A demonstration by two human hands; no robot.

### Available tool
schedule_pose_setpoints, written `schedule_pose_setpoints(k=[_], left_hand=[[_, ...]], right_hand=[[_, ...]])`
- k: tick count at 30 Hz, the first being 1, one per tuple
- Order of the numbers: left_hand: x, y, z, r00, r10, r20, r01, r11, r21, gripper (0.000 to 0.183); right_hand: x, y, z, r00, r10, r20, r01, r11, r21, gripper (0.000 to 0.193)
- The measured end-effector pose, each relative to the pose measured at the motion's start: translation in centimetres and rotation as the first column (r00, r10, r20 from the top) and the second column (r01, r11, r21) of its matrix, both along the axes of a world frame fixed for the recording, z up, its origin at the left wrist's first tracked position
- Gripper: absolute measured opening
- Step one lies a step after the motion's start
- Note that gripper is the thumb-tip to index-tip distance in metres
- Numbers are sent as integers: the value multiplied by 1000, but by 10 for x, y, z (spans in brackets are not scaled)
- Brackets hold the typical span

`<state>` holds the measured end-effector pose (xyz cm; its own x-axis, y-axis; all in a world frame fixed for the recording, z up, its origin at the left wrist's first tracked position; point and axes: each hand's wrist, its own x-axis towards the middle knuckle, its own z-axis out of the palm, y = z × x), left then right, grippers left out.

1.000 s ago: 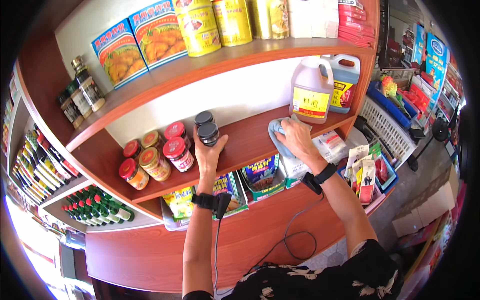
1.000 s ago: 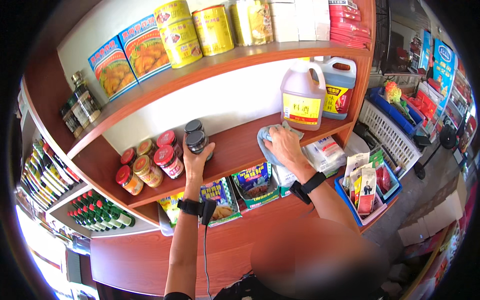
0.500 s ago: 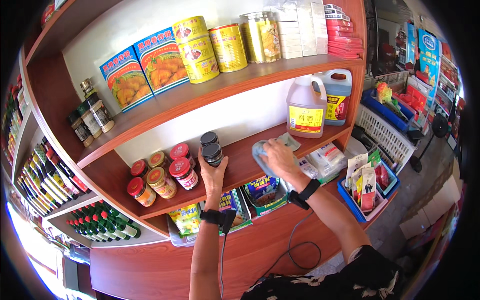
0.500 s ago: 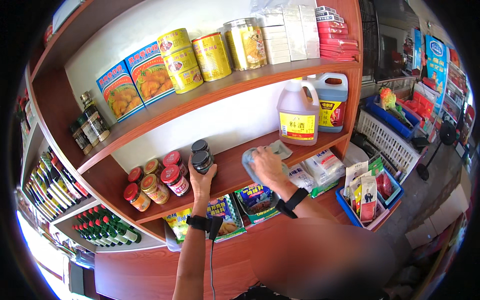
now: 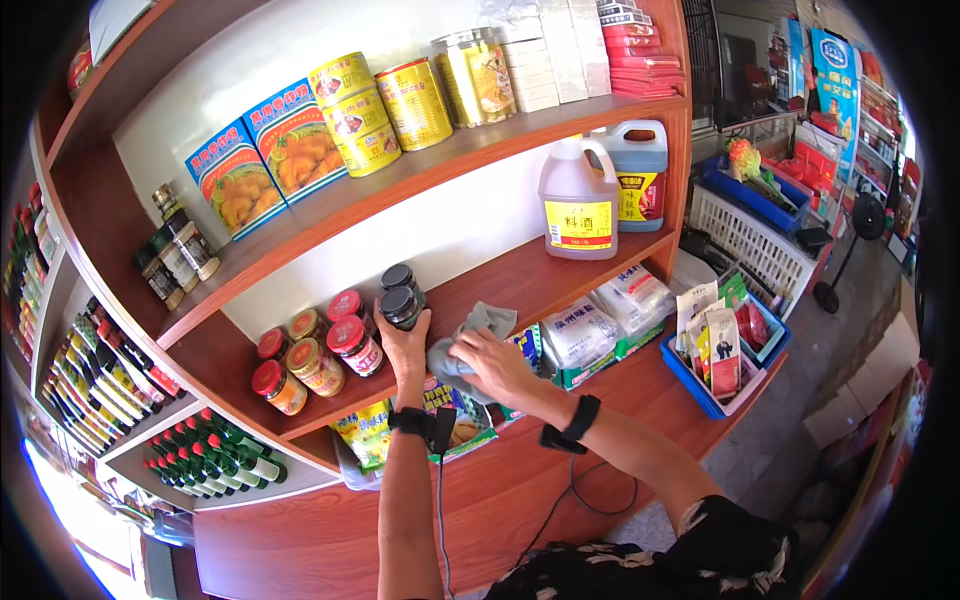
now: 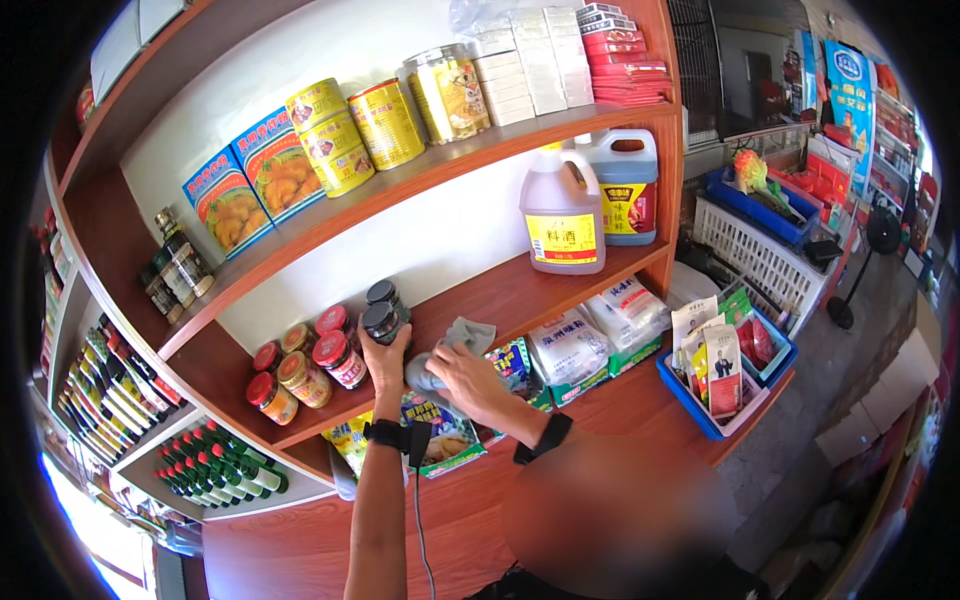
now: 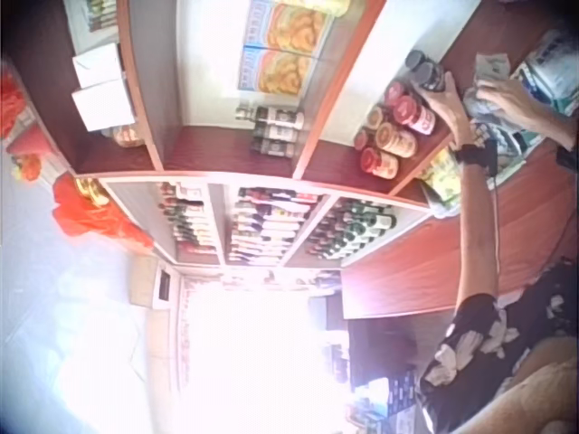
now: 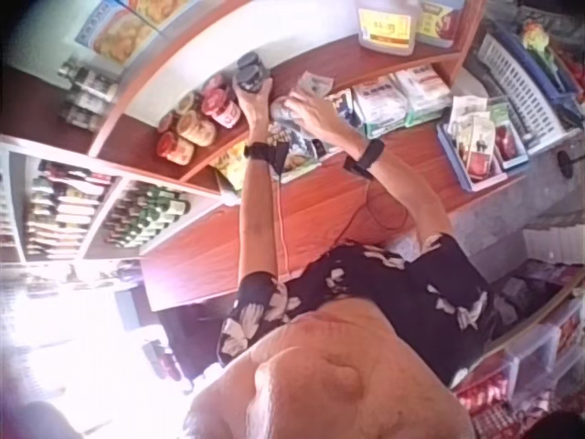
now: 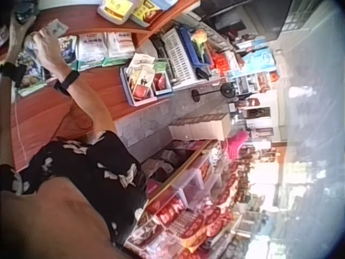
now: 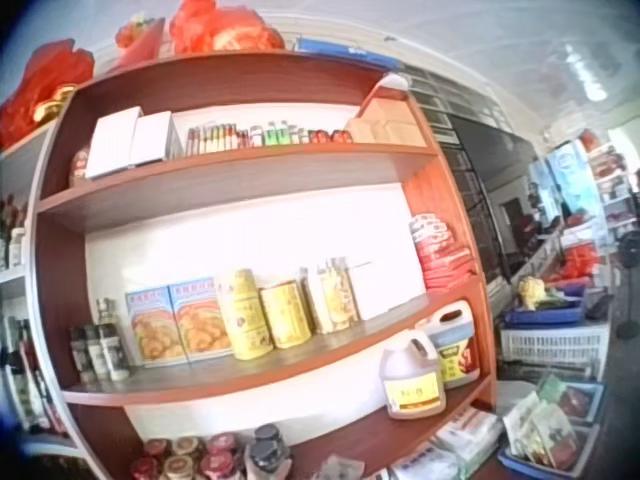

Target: Cleaning store shelves and individual product containers using a cloth.

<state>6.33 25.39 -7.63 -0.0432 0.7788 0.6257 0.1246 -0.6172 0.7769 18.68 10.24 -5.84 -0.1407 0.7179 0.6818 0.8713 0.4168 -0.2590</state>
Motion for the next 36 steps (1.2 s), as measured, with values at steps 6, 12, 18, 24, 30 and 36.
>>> schedule_pose_setpoints(k=[6, 12, 18, 24, 30, 36], left_hand=[[-2, -9, -1, 998, 53, -20, -53, 998, 21, 79], [8, -19, 12, 995, 97, -28, -97, 995, 1, 78], [-6, -6, 7, 976, 175, -127, -178, 984, -10, 88], [-5, -16, -1, 972, 146, -182, -151, 988, -13, 95], [5, -30, -8, 909, 319, -267, -311, 948, 76, 85], [6, -36, 5, 906, 324, -272, -334, 942, 10, 80]], right_hand=[[20, -81, -39, 994, 48, -95, -69, 970, -232, 34], [68, -116, -135, 999, -8, -41, -14, 857, -516, 27], [47, -50, -34, 972, 192, -137, -225, 926, -303, 26], [29, 77, 25, 793, 74, -604, -293, 917, -272, 49], [15, 126, 11, 471, 48, -881, -504, 834, -224, 71], [6, 148, -5, 624, 209, -753, -474, 867, -152, 58]])
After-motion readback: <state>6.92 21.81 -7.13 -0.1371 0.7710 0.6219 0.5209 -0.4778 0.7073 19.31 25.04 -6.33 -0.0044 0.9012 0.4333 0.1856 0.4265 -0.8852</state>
